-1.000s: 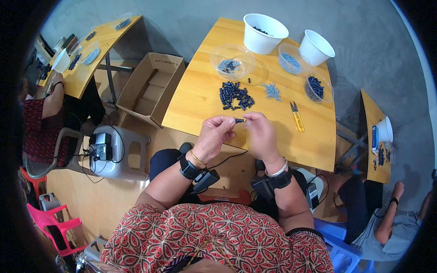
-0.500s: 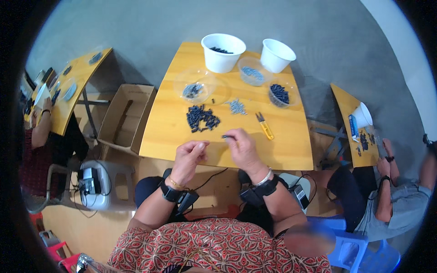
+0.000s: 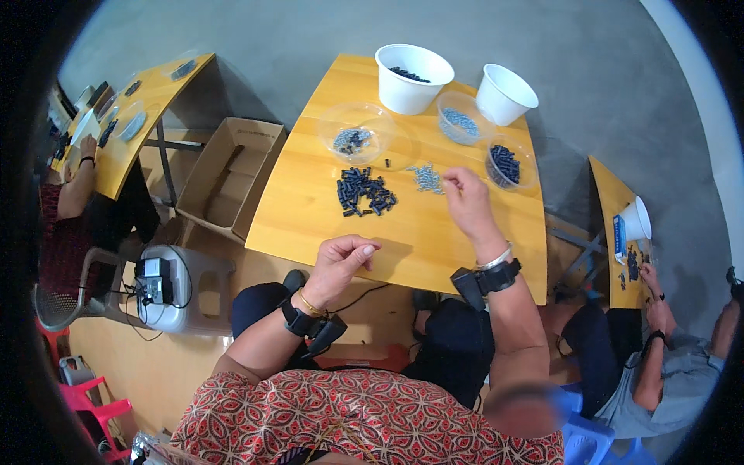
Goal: Assembling small black plastic components by hand on a workshop table.
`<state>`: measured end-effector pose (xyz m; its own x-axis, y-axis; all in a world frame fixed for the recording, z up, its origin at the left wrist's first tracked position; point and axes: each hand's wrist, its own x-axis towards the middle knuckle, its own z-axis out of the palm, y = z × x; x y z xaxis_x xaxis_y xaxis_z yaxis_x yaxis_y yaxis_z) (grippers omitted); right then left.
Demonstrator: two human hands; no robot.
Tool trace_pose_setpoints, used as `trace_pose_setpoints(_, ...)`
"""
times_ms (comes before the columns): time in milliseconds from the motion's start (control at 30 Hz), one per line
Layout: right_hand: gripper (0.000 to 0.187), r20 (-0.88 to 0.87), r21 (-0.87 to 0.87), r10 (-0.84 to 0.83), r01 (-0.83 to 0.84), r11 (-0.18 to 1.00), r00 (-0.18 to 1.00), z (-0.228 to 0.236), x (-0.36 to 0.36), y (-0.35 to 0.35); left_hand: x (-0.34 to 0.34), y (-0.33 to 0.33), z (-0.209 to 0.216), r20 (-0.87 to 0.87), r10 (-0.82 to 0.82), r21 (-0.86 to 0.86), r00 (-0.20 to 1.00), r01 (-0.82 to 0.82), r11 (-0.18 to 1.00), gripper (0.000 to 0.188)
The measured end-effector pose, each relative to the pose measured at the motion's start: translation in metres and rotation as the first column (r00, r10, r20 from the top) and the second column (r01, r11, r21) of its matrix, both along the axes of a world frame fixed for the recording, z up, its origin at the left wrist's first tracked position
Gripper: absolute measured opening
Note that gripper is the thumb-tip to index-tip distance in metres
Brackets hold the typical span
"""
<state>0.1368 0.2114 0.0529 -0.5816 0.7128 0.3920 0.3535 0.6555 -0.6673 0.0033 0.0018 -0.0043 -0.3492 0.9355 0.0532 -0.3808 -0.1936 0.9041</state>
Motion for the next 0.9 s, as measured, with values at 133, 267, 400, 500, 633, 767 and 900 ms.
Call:
trace_pose_setpoints(133, 0.006, 0.102, 0.135, 0.096, -0.109, 0.985, 0.990, -0.019, -0.037, -0.006, -0.001, -0.003, 0.002, 0.016, -0.018, -0.015, 1.000, 0.018, 1.000, 0.015)
trace_pose_setpoints(267, 0.008, 0.231, 0.194, 0.048, -0.094, 0.977, 0.972, -0.029, -0.076, 0.009, -0.003, -0.007, 0.003, -0.003, -0.038, -0.048, 0.999, 0.038, 0.998, 0.016)
trace_pose_setpoints(400, 0.009, 0.305, 0.298, 0.029, -0.124, 0.946, 0.952, -0.033, -0.092, 0.010, -0.008, -0.010, -0.001, 0.093, -0.069, -0.018, 0.993, 0.071, 0.997, 0.017)
trace_pose_setpoints(500, 0.010, 0.237, 0.244, 0.132, -0.191, 0.951, 0.962, -0.026, -0.084, -0.001, -0.011, -0.013, 0.003, 0.146, -0.063, -0.061, 0.987, 0.073, 0.995, 0.017)
trace_pose_setpoints(633, 0.006, 0.187, 0.053, 0.325, -0.340, 0.939, 0.927, -0.014, -0.063, -0.040, -0.017, -0.016, -0.002, 0.164, -0.066, -0.051, 0.984, 0.075, 0.996, 0.017)
trace_pose_setpoints(767, 0.008, 0.234, 0.164, 0.376, -0.417, 0.894, 0.897, -0.018, -0.054, -0.056, -0.011, -0.011, 0.002, 0.051, -0.023, -0.139, 0.998, 0.030, 0.990, 0.017)
trace_pose_setpoints(900, 0.008, 0.320, 0.241, 0.305, -0.388, 0.890, 0.897, -0.025, -0.055, -0.062, -0.013, -0.008, -0.001, 0.019, -0.036, -0.117, 0.999, 0.038, 0.992, 0.017)
